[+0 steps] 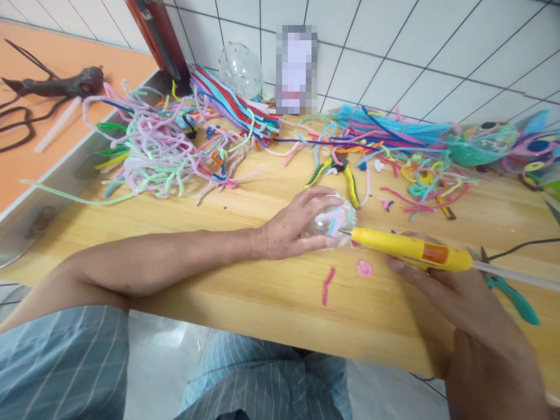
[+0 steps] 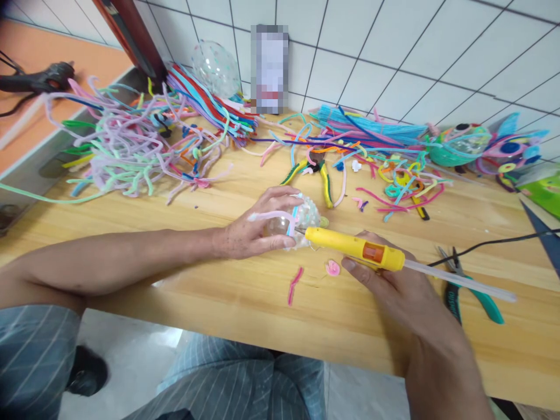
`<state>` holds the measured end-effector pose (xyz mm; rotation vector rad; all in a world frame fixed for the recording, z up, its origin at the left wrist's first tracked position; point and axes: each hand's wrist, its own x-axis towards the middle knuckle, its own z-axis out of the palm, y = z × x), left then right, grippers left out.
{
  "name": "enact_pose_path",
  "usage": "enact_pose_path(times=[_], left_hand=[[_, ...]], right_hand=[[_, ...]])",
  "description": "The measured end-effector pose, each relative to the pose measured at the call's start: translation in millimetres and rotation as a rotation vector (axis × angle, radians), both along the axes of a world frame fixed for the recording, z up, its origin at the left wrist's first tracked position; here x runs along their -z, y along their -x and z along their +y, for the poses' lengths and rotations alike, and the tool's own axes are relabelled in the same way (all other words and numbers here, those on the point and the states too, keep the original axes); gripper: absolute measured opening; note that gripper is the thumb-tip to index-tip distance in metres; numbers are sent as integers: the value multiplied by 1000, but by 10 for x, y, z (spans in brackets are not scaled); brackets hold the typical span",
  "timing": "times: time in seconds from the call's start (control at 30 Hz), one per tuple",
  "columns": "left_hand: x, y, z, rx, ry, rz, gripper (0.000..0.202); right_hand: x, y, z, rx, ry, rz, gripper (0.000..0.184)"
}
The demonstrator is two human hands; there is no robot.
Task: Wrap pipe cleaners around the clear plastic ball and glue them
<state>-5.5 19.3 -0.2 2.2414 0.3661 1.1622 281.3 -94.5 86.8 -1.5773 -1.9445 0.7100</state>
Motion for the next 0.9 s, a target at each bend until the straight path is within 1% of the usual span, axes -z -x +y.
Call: enact_pose_path(times=[0.13,0.3,0.67,0.9], left_hand=[[-1,0,-2,1,-4,1,64],[1,-2,2,-3,-19,0,64],[-5,3,2,-2,19,20,65],[5,-7,2,-12,-13,3,63]], right_hand=[[-22,16,4,-21,-12,-2,17],[-78,40,11,-22,-24,-13,15],[-64,11,3,-26,-25,-21,15],[-66,33,14,-58,-12,-2,15]])
